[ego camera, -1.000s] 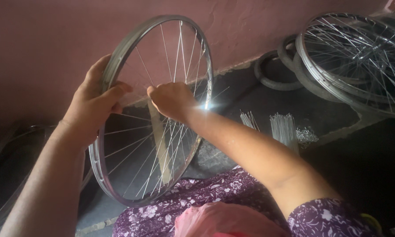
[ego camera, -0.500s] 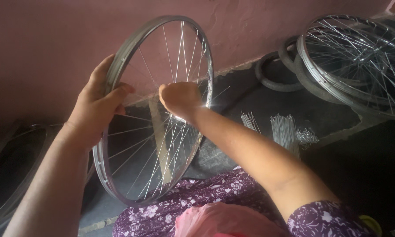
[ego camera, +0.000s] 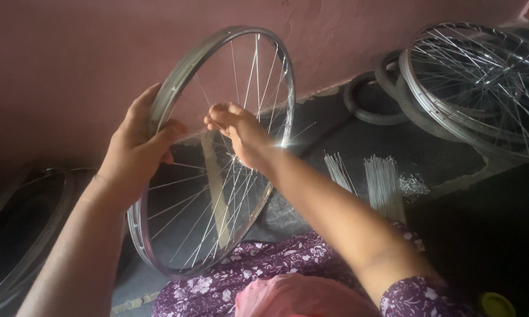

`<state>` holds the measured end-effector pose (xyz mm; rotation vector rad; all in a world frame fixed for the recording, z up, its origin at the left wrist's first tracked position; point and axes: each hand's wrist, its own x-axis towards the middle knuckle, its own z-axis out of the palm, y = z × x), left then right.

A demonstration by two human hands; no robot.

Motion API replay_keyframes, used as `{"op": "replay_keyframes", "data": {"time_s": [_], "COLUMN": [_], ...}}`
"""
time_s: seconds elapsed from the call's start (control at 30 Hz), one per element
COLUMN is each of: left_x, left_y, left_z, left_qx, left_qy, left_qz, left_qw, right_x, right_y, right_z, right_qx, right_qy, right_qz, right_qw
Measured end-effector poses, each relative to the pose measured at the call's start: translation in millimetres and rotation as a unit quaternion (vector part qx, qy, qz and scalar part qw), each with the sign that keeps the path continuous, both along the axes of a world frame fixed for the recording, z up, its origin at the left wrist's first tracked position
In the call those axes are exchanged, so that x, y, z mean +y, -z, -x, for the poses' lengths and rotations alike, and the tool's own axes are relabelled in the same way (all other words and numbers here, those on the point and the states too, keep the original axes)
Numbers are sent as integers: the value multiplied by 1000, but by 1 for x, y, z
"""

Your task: The person sits on the floor holding a bicycle rim with a partially spoked hub and threads loose spokes through the hub flanges, hooking each spoke end into the rim eyelets and rotating the wheel to reach new positions. Bundles of loose spokes lie beside them as they work around the rim.

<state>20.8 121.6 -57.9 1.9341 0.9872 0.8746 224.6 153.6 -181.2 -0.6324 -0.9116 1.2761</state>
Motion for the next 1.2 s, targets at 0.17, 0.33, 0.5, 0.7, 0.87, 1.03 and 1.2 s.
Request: {"op": "replay_keyframes", "data": {"time_s": [0.17, 0.33, 0.5, 0.7, 0.87, 1.03, 1.2], "left_x": [-1, 1, 4, 7, 11, 15, 19], "left_y": [-1, 1, -1, -5, -6, -4, -5], "left_z": [-1, 2, 4, 4, 1, 3, 6], "left_qx": [27, 16, -10, 18, 5, -2, 22], "left_qy": [-8, 11, 38, 13, 21, 14, 2], "left_qz": [2, -8, -3, -6, -3, -2, -10], "left_qw": [1000, 1000, 999, 1000, 1000, 1000, 1000], "right_x": [2, 1, -1, 4, 11, 4, -5], "right_y": [-22, -52, -55, -34, -25, -21, -25], "right_z": [-13, -21, -18, -17, -22, -21, -14], "right_qx": [-18, -176, -314, -299, -345, -379, -509], "right_qy": [-31, 29, 116, 39, 10, -25, 16], "right_qz": [-20, -17, -49, -113, -112, -148, -61], "right_qw": [999, 984, 941, 947, 932, 913, 858]}}
